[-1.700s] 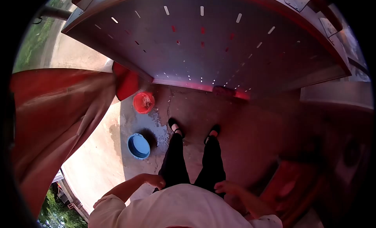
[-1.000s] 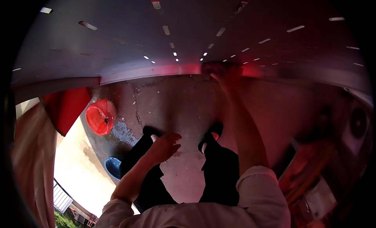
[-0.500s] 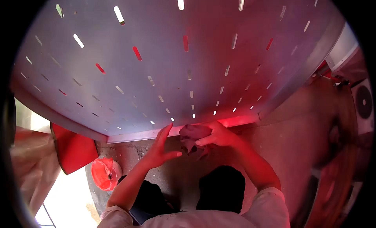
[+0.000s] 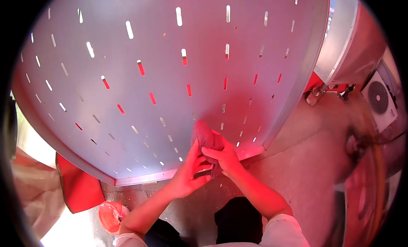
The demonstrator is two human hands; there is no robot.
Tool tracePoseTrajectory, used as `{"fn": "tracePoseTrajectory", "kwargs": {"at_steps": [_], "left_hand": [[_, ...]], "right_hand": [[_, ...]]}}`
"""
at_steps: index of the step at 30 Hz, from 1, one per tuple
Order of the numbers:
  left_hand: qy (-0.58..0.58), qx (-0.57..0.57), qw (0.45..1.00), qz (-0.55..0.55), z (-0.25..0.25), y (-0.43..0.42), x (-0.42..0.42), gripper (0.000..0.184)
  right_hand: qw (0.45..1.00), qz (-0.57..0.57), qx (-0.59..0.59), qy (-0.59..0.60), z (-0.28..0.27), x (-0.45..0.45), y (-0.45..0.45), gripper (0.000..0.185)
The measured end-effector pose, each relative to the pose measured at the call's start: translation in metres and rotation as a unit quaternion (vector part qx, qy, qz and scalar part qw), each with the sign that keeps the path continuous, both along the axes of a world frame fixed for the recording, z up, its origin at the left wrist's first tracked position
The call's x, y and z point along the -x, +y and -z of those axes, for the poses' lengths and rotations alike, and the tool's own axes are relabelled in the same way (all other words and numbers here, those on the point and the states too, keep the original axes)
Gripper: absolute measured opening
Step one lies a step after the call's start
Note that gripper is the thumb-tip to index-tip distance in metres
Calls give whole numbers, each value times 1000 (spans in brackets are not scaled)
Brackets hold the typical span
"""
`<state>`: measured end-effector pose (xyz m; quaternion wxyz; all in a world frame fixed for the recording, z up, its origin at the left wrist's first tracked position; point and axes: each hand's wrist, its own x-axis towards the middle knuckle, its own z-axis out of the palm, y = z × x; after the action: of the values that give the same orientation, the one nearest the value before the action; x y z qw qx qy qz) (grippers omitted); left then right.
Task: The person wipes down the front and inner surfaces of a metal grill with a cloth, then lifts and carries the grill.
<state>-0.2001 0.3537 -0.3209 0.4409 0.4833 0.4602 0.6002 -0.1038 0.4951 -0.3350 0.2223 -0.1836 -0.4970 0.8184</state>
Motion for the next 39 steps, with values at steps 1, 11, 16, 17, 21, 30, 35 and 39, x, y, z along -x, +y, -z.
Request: {"fn": "tracePoseTrajectory", "kwargs": {"at_steps": [1,11,16,17,21,30,35,39], "left_hand": [[-1,-44,997,-57,-13,-4,-6,81],[301,14,954,-14,84,-7,18,37],[341,46,939,-7,105,-5,22,31],[339,42,940,0,111,-5,22,31],[346,52,936,38,129,-11,19,32],[421,54,904,49,122,-5,13,32],[458,-2,882,-107,79,2,28,35],[558,-124,796,-199,15,34,59,44]], "right_hand": [[989,37,-141,13,-18,2,6,63],[336,542,-762,-115,-216,83,113,51],[486,343,-788,-161,-53,30,85,51],[511,314,-783,-164,-35,23,85,50],[537,417,-728,-91,-87,43,102,46],[439,515,-726,-125,-253,97,119,47],[475,306,-819,-102,-58,44,83,43],[584,398,-705,-53,-59,9,108,43]]}}
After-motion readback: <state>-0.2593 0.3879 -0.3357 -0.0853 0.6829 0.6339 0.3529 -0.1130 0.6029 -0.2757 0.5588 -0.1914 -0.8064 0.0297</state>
